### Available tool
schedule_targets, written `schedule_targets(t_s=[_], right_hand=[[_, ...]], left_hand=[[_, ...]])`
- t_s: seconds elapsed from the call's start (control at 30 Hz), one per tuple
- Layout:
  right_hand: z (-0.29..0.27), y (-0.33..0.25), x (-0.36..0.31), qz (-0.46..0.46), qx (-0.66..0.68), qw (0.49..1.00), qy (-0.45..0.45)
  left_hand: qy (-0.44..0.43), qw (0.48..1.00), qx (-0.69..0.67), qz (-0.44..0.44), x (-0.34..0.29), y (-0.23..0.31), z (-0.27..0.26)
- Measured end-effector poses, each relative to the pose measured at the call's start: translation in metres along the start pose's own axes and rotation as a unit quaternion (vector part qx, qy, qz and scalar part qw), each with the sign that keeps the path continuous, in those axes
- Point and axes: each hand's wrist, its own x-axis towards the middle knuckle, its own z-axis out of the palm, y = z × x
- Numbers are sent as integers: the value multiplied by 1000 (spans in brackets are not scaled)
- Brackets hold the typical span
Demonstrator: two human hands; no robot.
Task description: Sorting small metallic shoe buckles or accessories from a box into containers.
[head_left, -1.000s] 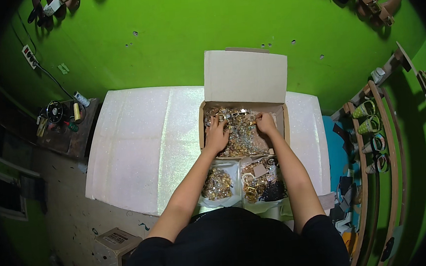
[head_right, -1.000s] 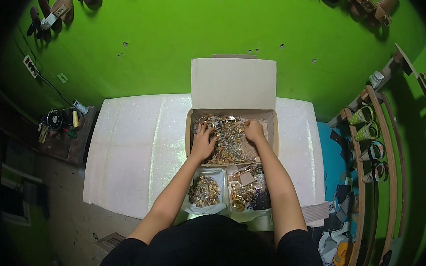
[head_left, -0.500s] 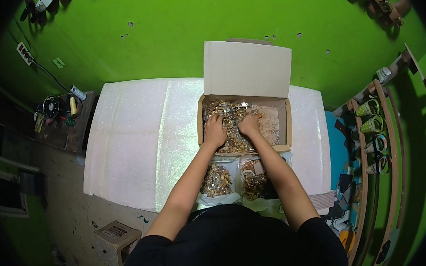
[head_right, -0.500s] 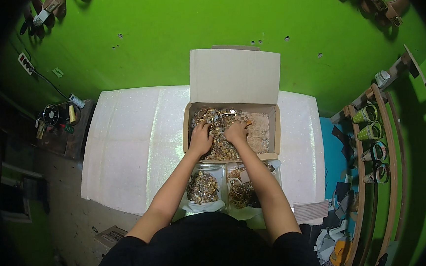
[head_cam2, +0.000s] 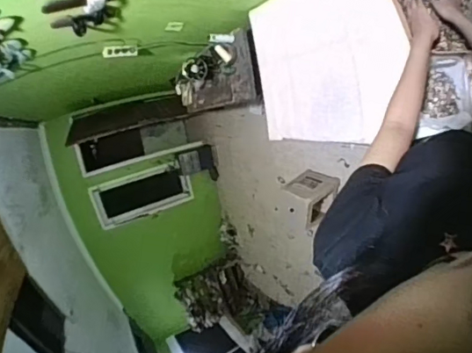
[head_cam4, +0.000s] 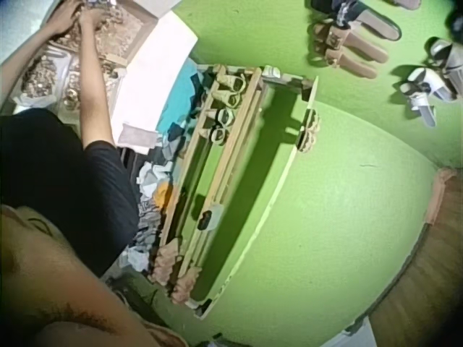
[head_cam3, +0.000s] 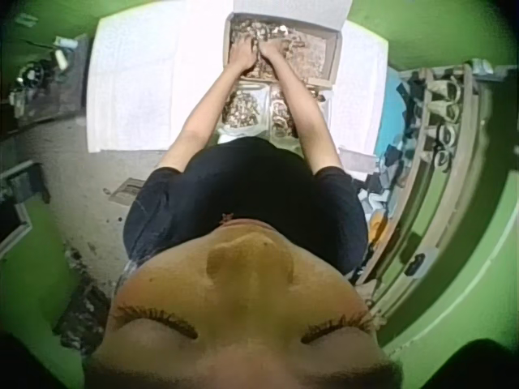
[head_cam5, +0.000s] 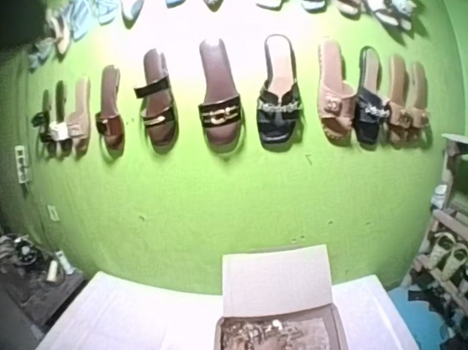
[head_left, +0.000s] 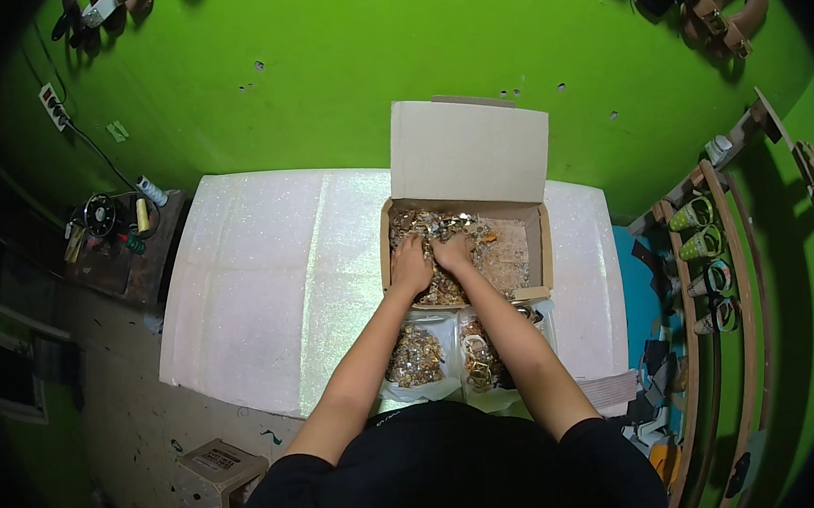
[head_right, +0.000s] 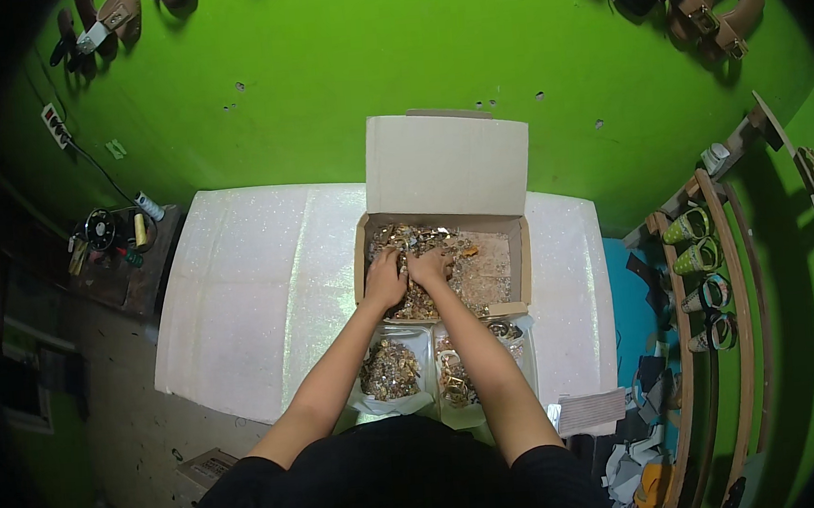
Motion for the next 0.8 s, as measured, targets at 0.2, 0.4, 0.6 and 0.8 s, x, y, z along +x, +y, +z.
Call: schedule_targets(t_s=[0.2,0.4,0.6,0.8], right_hand=[[-2,13,9,16,99,994,-49],[-7,23,2,-34,126,991,-26],[-23,17,-11,-30,132,990,-41],[-15,25,-1,11,222,971,-83]], left_hand=[[33,998,-44,-3,4,4,-2],[63,998,-1,17,28,8,-4],[-20,991,130,37,50,3,-10],[13,990,113,83,58,-3,-17]])
